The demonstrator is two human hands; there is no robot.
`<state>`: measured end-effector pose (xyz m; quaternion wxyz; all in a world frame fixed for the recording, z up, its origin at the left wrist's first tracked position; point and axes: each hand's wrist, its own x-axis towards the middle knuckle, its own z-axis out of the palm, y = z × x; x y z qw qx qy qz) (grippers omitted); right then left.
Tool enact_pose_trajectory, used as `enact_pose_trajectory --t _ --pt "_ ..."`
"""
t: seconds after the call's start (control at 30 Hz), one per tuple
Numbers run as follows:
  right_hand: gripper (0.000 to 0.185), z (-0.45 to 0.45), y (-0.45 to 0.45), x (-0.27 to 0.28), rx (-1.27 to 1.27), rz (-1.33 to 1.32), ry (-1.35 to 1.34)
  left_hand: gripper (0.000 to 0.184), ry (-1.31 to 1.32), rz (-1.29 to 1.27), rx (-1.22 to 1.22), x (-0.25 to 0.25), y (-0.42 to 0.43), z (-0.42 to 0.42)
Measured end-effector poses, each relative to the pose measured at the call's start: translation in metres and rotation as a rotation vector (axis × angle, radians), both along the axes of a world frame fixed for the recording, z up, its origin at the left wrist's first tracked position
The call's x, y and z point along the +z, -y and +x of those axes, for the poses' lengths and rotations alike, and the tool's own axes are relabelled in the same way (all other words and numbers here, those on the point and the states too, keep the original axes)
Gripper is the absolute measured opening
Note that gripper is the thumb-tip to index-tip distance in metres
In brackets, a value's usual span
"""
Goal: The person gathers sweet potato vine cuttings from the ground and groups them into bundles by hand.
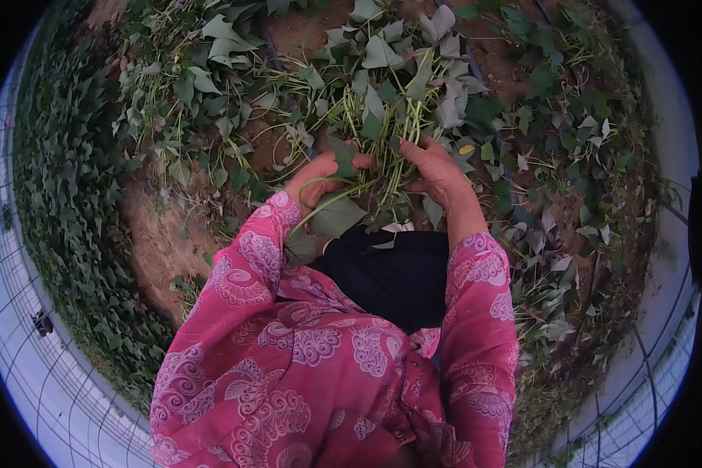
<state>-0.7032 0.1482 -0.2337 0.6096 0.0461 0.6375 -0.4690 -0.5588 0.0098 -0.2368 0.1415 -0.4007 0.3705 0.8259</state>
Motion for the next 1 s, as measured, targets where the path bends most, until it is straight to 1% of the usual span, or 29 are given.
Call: enact_pose_trajectory --t 0.1,0.13,0.17,0.2,0.23,0.3,0.33,0.4,0.53,0.6,0.67,0.73,0.83,0.93,0.97,1.0 --pt "0.093 -0.001 0.002 0.009 0.011 0.011 -0.001 0.027 -0.001 0.007 -0.010 0.002 0.002 -0.003" --pt "0.093 -0.001 0.002 0.010 0.020 0.021 0.000 0.027 -0.001 0.007 -0.009 -0.012 0.002 -0.001" --pt "0.093 -0.001 0.001 0.008 0.021 0.021 0.000 0.028 -0.097 -0.069 -0.059 -0.038 0.003 0.003" --pt "0.085 0.000 0.001 0.005 0.041 0.039 -0.031 0.029 -0.192 -0.145 -0.110 -0.041 0.003 0.002" --pt "0.077 0.000 0.001 0.002 0.061 0.057 -0.063 0.029 -0.191 -0.146 -0.110 -0.041 0.004 0.005" --pt "0.074 0.001 0.000 -0.002 0.054 0.070 -0.067 0.028 -0.240 -0.314 -0.261 -0.012 0.005 0.003" --pt "0.072 0.001 0.000 -0.003 0.049 0.083 -0.073 0.028 -0.240 -0.314 -0.260 -0.013 0.003 -0.001" --pt "0.069 0.000 0.001 -0.001 0.050 0.092 -0.075 0.029 0.054 -0.172 -0.177 -0.017 -0.002 -0.013" --pt "0.062 -0.002 -0.002 -0.008 0.023 0.103 -0.058 0.029 -0.003 -0.108 -0.126 -0.012 -0.002 -0.015" --pt "0.060 -0.003 0.001 0.006 0.026 0.133 -0.085 0.027 0.025 -0.027 -0.155 -0.012 0.001 -0.017" --pt "0.058 -0.003 0.001 0.009 0.030 0.162 -0.109 0.026 0.028 -0.038 -0.149 -0.006 -0.002 -0.018" --pt "0.055 -0.005 -0.004 0.001 -0.012 0.089 -0.035 0.027 0.032 -0.048 -0.142 -0.005 -0.002 -0.018" --pt "0.052 -0.003 -0.006 0.000 -0.078 0.041 -0.004 0.026 -0.024 0.004 -0.168 -0.014 -0.001 -0.016" --pt "0.049 -0.007 -0.008 -0.006 -0.033 0.088 -0.050 0.026 -0.033 0.029 -0.152 -0.013 -0.002 -0.020" --pt "0.049 -0.009 -0.009 -0.007 -0.026 0.077 -0.060 0.026 0.012 -0.012 -0.200 -0.007 -0.005 -0.023" --pt "0.057 -0.008 -0.013 -0.007 -0.051 0.111 -0.071 0.026 0.061 -0.053 -0.242 0.000 -0.009 -0.026"
